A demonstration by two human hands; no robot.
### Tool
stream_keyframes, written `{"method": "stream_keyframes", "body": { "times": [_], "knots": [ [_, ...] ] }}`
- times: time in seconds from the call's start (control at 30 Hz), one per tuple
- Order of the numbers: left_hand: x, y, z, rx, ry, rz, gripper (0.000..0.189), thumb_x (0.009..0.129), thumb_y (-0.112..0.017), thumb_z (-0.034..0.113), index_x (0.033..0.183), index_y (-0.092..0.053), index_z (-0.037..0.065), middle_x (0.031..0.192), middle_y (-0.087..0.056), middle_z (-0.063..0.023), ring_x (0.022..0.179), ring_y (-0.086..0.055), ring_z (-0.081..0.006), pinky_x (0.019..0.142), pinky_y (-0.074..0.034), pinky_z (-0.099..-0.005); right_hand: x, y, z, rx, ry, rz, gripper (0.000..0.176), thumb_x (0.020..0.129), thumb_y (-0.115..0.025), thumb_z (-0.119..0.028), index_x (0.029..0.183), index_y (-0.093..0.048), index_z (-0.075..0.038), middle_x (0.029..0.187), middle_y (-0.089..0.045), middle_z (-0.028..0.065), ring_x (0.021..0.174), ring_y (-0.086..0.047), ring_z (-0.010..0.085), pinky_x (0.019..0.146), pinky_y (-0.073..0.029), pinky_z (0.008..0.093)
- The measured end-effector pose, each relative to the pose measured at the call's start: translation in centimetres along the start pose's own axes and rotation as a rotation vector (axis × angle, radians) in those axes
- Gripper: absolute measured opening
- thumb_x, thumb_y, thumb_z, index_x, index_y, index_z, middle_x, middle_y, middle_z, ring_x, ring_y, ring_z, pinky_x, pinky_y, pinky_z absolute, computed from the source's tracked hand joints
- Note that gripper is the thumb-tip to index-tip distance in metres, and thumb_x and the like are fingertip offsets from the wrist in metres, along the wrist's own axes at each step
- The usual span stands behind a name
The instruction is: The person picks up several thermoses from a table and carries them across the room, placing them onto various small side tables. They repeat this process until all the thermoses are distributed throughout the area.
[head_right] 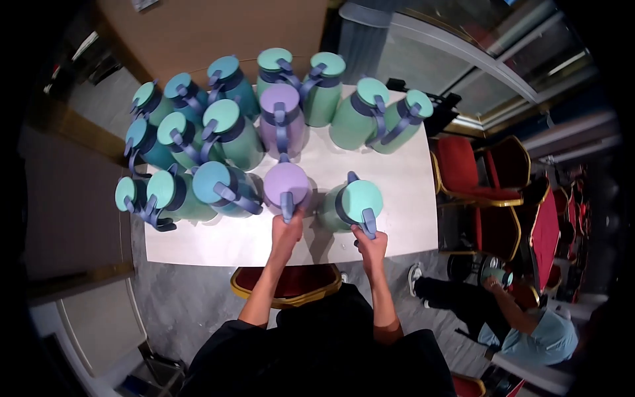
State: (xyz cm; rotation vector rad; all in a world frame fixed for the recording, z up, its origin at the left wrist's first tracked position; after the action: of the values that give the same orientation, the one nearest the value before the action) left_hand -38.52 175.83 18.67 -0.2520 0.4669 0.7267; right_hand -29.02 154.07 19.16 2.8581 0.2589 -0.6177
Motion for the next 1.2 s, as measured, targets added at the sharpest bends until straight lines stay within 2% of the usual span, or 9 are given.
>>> {"method": "stream_keyframes", "body": {
  "times": [0.1,0.2,0.33,0.43,0.57,0.73,0.97,1.07,1.2],
  "knots": [
    [0.0,0.6,-0.3,0.005,-0.118,-0.043,0.039,0.088,-0.058,0.025,0.056,-0.05,0.004,0.048,-0.043,0.0043,0.046,-0.038,-0.0055,0.042,-0.029,-0.027,-2.3,3.2,1.5,-0.144,-0.044,0.08,0.029,0.073,-0.072,-0.017,0.054,-0.055,-0.005,0.052,-0.047,-0.0041,0.044,-0.039,0.0053,0.041,-0.028,0.0255],
    [-2.0,0.5,0.3,0.011,-0.139,-0.086,0.034,0.088,-0.057,0.017,0.057,-0.05,0.005,0.048,-0.043,0.004,0.043,-0.037,-0.0049,0.04,-0.028,-0.0246,-6.0,7.2,2.6,-0.242,0.07,0.109,0.02,0.073,-0.069,-0.011,0.058,-0.058,-0.004,0.053,-0.049,-0.0029,0.044,-0.04,0.0045,0.041,-0.028,0.0226],
    [-7.8,-0.4,1.6,0.116,-0.134,-0.181,0.037,0.087,-0.057,0.017,0.053,-0.047,0.005,0.046,-0.043,0.0029,0.042,-0.039,-0.0052,0.04,-0.029,-0.0246,-11.8,12.6,4.9,-0.024,-0.047,0.219,0.024,0.071,-0.07,-0.013,0.054,-0.056,-0.004,0.051,-0.049,-0.0032,0.044,-0.041,0.0041,0.042,-0.028,0.0224],
    [-12.8,-2.4,3.1,0.263,-0.157,-0.319,0.04,0.086,-0.059,0.017,0.051,-0.045,0.005,0.046,-0.043,0.0029,0.042,-0.038,-0.0052,0.04,-0.029,-0.0253,-16.1,16.6,6.4,-0.065,-0.044,0.262,0.025,0.071,-0.07,-0.013,0.054,-0.055,-0.004,0.05,-0.049,-0.0027,0.043,-0.04,0.004,0.041,-0.027,0.0229],
    [-18.5,-6.2,1.0,0.356,-0.172,-0.466,0.039,0.086,-0.058,0.015,0.051,-0.044,0.005,0.046,-0.042,0.0035,0.043,-0.036,-0.0045,0.041,-0.028,-0.0248,-21.8,22.5,11.4,0.035,-0.114,0.356,0.025,0.072,-0.07,-0.014,0.055,-0.056,-0.003,0.05,-0.051,-0.0008,0.043,-0.042,0.0053,0.041,-0.029,0.0233],
    [-27.1,-14.1,-5.0,0.417,-0.156,-0.646,0.036,0.086,-0.058,0.015,0.052,-0.046,0.006,0.046,-0.043,0.0034,0.042,-0.037,-0.0041,0.04,-0.029,-0.0236,-29.4,30.5,19.6,0.215,-0.153,0.48,0.026,0.073,-0.07,-0.013,0.054,-0.054,-0.003,0.05,-0.049,-0.0014,0.042,-0.041,0.0058,0.04,-0.028,0.0242],
    [-39.9,-27.9,-14.9,0.34,0.163,-1.051,0.034,0.086,-0.056,0.008,0.055,-0.042,0.007,0.044,-0.038,0.0016,0.035,-0.033,-0.0071,0.038,-0.027,-0.0244,-42.3,41.0,27.5,0.307,-0.246,0.724,0.024,0.072,-0.067,-0.01,0.055,-0.054,0.0,0.053,-0.045,-0.0065,0.051,-0.039,0.0039,0.045,-0.029,0.0244],
    [-46.1,-34.6,-15.6,0.357,0.246,-1.242,0.032,0.085,-0.055,0.005,0.056,-0.043,0.005,0.043,-0.038,0.0003,0.035,-0.033,-0.0083,0.038,-0.028,-0.0243,-46.7,44.5,32.3,0.334,-0.296,0.916,0.026,0.072,-0.067,-0.011,0.054,-0.053,0.0,0.053,-0.044,-0.006,0.051,-0.038,0.0039,0.045,-0.03,0.0244],
    [-52.2,-43.9,-17.6,0.622,0.143,-1.525,0.027,0.085,-0.054,0.006,0.059,-0.048,0.003,0.046,-0.044,0.0006,0.039,-0.039,-0.0068,0.04,-0.03,-0.023,-50.5,50.5,34.4,0.424,-0.294,1.173,0.029,0.074,-0.067,-0.012,0.051,-0.051,-0.002,0.051,-0.044,-0.005,0.048,-0.037,0.0037,0.042,-0.027,0.0249]
  ]
}}
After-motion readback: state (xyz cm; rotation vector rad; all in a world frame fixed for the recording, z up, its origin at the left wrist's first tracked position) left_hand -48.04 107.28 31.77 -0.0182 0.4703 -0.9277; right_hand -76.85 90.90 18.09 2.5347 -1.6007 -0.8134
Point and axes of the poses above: each hand's wrist, its own x-axis towards the middle knuckle, its own y-axis out of the back of the hand, z = x × y, the point moved 6 cm from there along x, towards the middle knuckle
